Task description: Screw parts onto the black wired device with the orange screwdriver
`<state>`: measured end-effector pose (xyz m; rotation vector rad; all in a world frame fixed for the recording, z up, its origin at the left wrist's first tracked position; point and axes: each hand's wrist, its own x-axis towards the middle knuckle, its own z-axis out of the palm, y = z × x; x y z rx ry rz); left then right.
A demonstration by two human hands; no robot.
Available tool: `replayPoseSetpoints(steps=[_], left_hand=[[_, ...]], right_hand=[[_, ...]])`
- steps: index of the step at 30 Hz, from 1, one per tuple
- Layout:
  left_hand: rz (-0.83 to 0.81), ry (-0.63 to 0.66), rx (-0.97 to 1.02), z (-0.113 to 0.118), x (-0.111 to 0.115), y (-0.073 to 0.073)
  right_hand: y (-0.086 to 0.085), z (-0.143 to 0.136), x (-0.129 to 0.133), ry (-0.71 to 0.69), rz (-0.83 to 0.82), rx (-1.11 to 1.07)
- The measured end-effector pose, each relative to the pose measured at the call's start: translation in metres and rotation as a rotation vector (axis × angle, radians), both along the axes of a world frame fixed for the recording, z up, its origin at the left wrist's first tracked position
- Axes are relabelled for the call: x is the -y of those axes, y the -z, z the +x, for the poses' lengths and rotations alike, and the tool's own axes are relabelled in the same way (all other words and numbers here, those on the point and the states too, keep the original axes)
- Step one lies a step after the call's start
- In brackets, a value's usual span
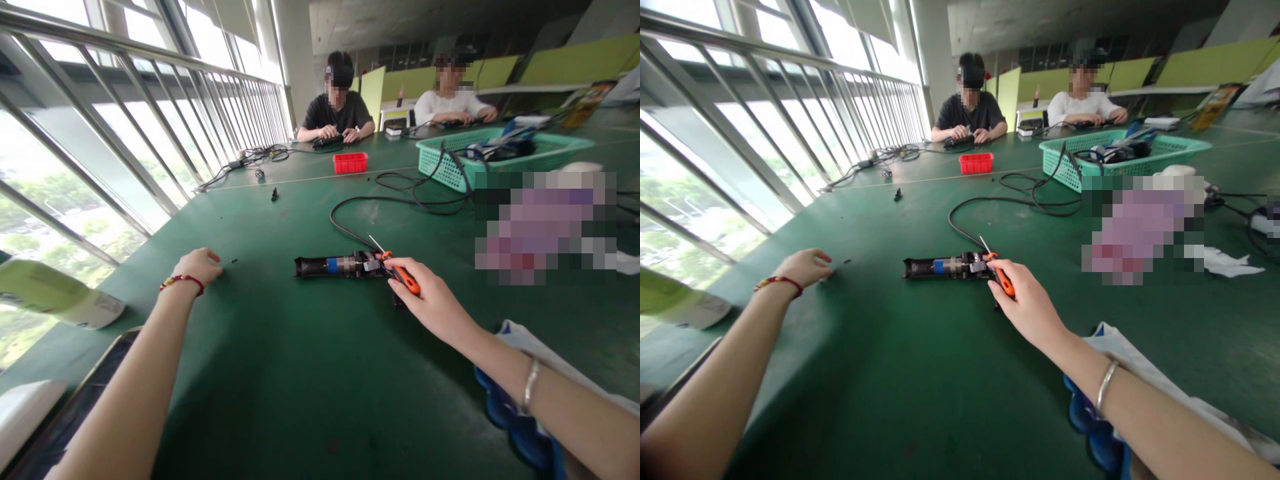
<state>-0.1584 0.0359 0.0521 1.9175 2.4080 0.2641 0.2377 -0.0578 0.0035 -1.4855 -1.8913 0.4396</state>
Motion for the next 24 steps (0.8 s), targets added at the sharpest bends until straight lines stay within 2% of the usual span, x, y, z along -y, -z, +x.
replayPoseSetpoints(steps=[2,6,9,11,14,16,19,24], left_hand=[[-0.002,-0.01,-0.101,0.011,0.002,0.002],[-0.06,0.055,-0.273,0.037,0.007,0.006],[-0.084,0.033,-0.37,0.058,0.011,0.006],[-0.089,0.022,-0.395,0.075,0.016,0.002],[-0.203,0.046,-0.482,0.11,0.031,-0.01],[-0.279,0.132,-0.513,0.134,0.046,-0.018],[-0.301,0.32,-0.505,0.166,0.07,-0.023],[-0.193,0.597,-0.389,0.195,0.086,-0.007]], right_hand=[[0.001,0.0,0.0,-0.005,0.0,-0.001],[0.0,0.001,0.0,-0.003,-0.024,0.001],[-0.001,0.001,0.0,-0.003,-0.03,0.006],[0.0,0.001,0.001,-0.006,-0.018,0.004],[0.0,0.0,0.001,-0.003,-0.004,0.006],[0.0,0.0,0.001,0.005,-0.011,0.005],[-0.001,-0.001,0.001,0.024,0.002,-0.015],[-0.002,0.001,-0.002,0.137,0.111,0.004]])
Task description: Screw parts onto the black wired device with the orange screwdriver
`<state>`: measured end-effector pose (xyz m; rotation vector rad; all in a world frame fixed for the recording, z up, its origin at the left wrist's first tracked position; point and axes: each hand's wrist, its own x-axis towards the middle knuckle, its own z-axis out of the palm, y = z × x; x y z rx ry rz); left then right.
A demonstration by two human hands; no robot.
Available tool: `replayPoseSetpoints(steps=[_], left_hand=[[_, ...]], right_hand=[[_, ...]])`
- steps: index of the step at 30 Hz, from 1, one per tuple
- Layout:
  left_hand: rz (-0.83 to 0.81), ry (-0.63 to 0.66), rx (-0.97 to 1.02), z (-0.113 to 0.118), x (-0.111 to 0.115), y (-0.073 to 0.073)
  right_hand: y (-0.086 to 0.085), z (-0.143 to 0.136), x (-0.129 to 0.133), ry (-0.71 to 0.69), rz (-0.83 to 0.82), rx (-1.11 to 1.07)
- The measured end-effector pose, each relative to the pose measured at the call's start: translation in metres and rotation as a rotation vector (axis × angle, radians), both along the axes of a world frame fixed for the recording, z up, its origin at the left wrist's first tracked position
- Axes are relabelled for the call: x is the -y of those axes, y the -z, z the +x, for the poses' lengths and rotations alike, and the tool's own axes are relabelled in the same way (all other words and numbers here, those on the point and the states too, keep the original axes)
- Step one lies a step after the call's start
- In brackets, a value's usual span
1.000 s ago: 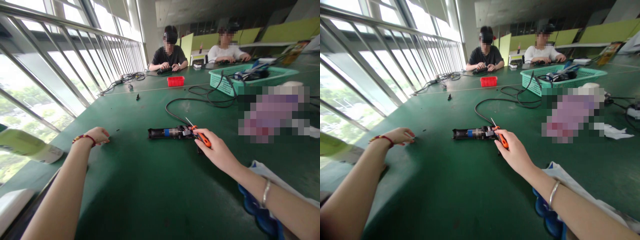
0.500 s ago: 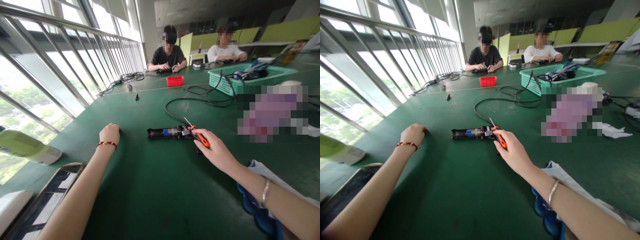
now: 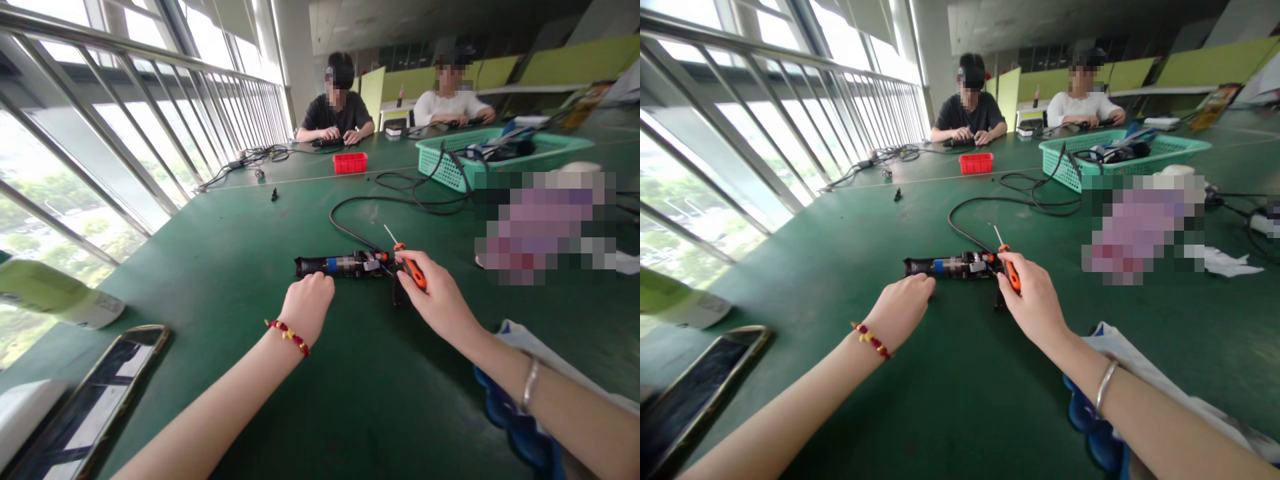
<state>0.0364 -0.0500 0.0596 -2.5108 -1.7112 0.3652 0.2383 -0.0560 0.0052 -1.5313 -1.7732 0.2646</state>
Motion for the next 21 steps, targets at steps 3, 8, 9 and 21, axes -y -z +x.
replayPoseSetpoints(steps=[3,8,9,21], left_hand=[[0.064,0.065,0.017,0.003,-0.005,0.011],[0.137,0.108,0.016,-0.005,-0.017,0.023],[0.148,0.104,0.023,-0.008,-0.02,0.025],[0.375,0.096,0.209,-0.043,-0.051,0.047]], right_hand=[[0.0,0.001,0.0,0.03,-0.052,-0.005],[-0.001,0.001,0.0,-0.017,-0.125,-0.095],[-0.001,0.001,0.0,-0.029,-0.138,-0.106],[-0.001,-0.002,0.004,-0.338,-0.212,0.001]])
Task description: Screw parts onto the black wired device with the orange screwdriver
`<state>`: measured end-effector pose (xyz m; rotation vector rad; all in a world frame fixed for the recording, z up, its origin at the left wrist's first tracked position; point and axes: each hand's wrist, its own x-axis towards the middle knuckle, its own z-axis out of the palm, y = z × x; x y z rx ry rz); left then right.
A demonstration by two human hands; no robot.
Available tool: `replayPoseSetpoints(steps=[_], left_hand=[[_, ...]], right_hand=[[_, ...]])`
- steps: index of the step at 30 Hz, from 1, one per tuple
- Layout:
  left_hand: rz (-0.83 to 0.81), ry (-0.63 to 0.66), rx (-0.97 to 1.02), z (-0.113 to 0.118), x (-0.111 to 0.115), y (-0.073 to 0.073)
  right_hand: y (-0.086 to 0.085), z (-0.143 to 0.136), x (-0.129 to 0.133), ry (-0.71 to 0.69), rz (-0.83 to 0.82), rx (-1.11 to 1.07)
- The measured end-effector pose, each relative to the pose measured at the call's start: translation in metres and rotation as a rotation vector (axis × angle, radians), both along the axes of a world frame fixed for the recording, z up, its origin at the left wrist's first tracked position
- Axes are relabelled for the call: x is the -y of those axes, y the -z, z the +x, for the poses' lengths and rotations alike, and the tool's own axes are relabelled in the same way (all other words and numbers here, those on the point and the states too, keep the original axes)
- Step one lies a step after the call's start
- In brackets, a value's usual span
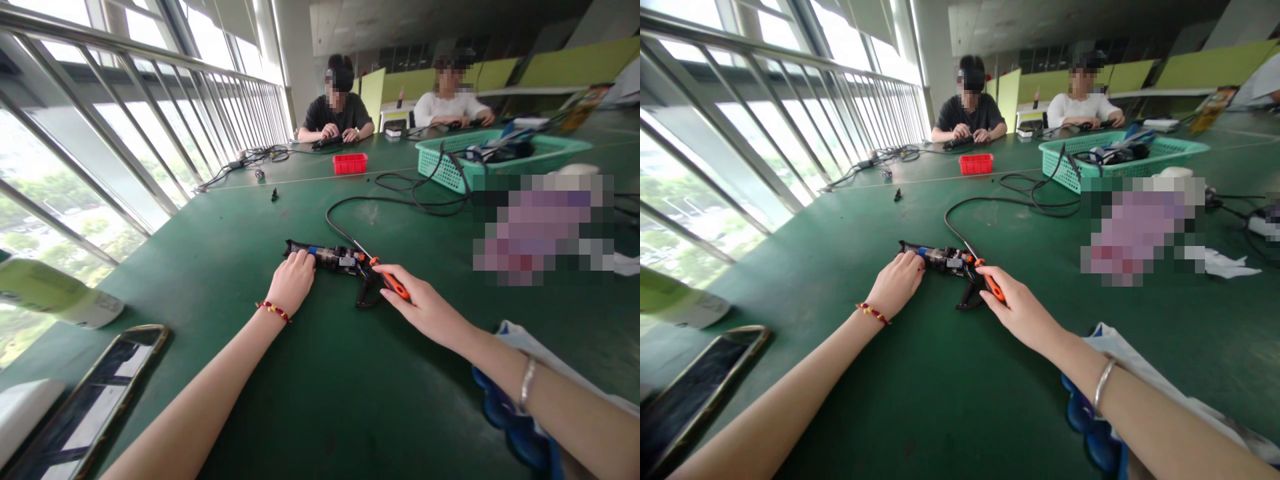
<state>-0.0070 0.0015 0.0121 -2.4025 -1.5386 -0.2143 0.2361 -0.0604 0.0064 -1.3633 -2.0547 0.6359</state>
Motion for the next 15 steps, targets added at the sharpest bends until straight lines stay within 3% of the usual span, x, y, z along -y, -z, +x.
replayPoseSetpoints(steps=[7,15], left_hand=[[-0.075,0.322,0.147,0.005,0.006,0.002],[-0.032,0.414,0.306,0.009,0.01,0.007]], right_hand=[[0.0,0.0,-0.001,0.012,-0.011,0.013],[0.0,-0.001,0.0,-0.009,0.006,-0.016]])
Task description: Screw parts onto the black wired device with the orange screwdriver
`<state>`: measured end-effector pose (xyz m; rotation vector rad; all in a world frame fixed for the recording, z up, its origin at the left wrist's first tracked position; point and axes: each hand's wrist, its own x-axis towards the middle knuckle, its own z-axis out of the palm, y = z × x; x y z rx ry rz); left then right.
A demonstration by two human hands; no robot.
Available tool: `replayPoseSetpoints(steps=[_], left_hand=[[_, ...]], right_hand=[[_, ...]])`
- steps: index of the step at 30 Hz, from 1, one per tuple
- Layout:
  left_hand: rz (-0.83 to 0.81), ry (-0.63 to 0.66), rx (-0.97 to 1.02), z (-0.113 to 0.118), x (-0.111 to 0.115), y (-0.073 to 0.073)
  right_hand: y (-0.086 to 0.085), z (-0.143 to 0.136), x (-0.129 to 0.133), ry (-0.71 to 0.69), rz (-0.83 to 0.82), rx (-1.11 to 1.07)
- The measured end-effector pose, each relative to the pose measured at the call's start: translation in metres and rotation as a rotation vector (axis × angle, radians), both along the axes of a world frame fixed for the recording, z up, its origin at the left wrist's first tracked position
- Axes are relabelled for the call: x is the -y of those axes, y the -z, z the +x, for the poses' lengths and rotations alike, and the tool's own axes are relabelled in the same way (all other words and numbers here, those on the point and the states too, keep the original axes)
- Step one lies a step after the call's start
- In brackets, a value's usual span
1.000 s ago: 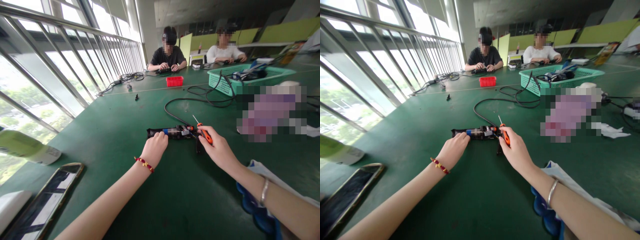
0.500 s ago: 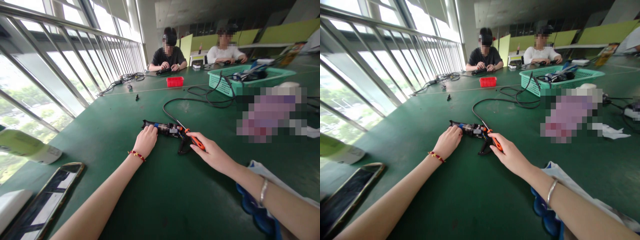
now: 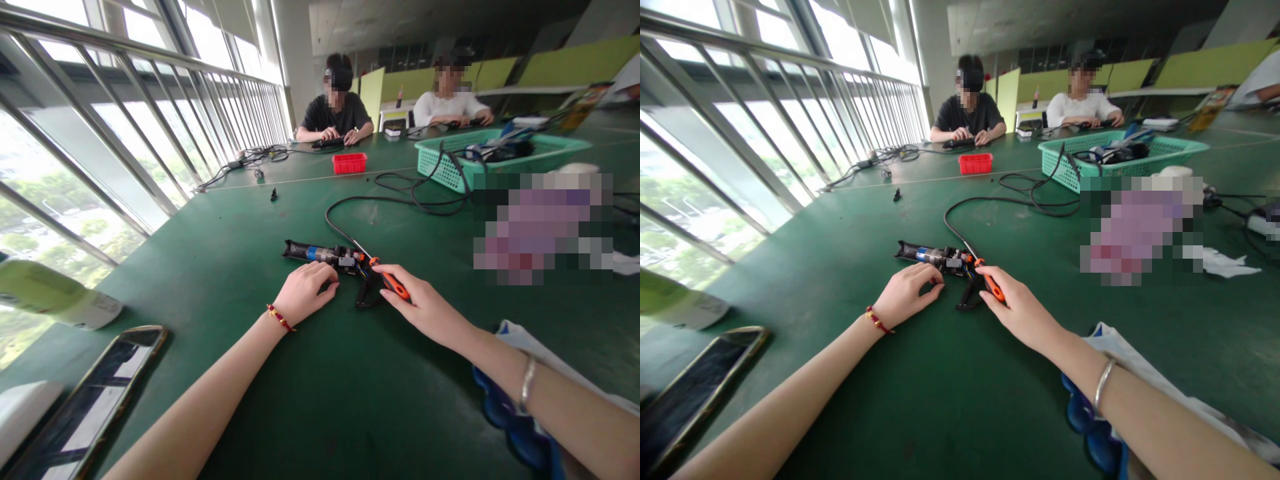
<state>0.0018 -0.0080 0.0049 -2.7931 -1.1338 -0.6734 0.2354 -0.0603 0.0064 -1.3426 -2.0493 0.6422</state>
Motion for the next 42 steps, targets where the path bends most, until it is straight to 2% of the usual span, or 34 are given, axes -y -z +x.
replayPoseSetpoints(steps=[3,8,11,15,20,28,33,42], left_hand=[[0.009,-0.053,0.076,0.0,0.001,0.002],[0.025,-0.11,0.164,0.0,0.005,0.002],[0.036,-0.13,0.163,0.001,0.006,0.001],[0.047,-0.139,0.157,0.001,0.005,0.002],[0.112,-0.13,0.163,0.0,0.003,0.001],[0.173,-0.109,0.3,0.001,0.002,0.0],[0.17,-0.075,0.326,0.002,0.002,0.001],[0.16,-0.08,0.256,0.005,0.0,0.002]], right_hand=[[0.001,0.0,-0.001,0.025,0.02,-0.013],[-0.003,0.002,-0.001,0.288,0.127,-0.031],[-0.007,0.003,0.003,0.355,0.17,-0.047],[-0.01,0.002,0.008,0.32,0.214,-0.055],[-0.013,0.003,0.009,0.209,0.245,-0.064],[-0.014,0.003,0.011,0.053,0.325,-0.063],[-0.012,0.002,0.012,0.03,0.303,-0.073],[-0.012,-0.001,0.012,0.009,0.291,-0.08]])
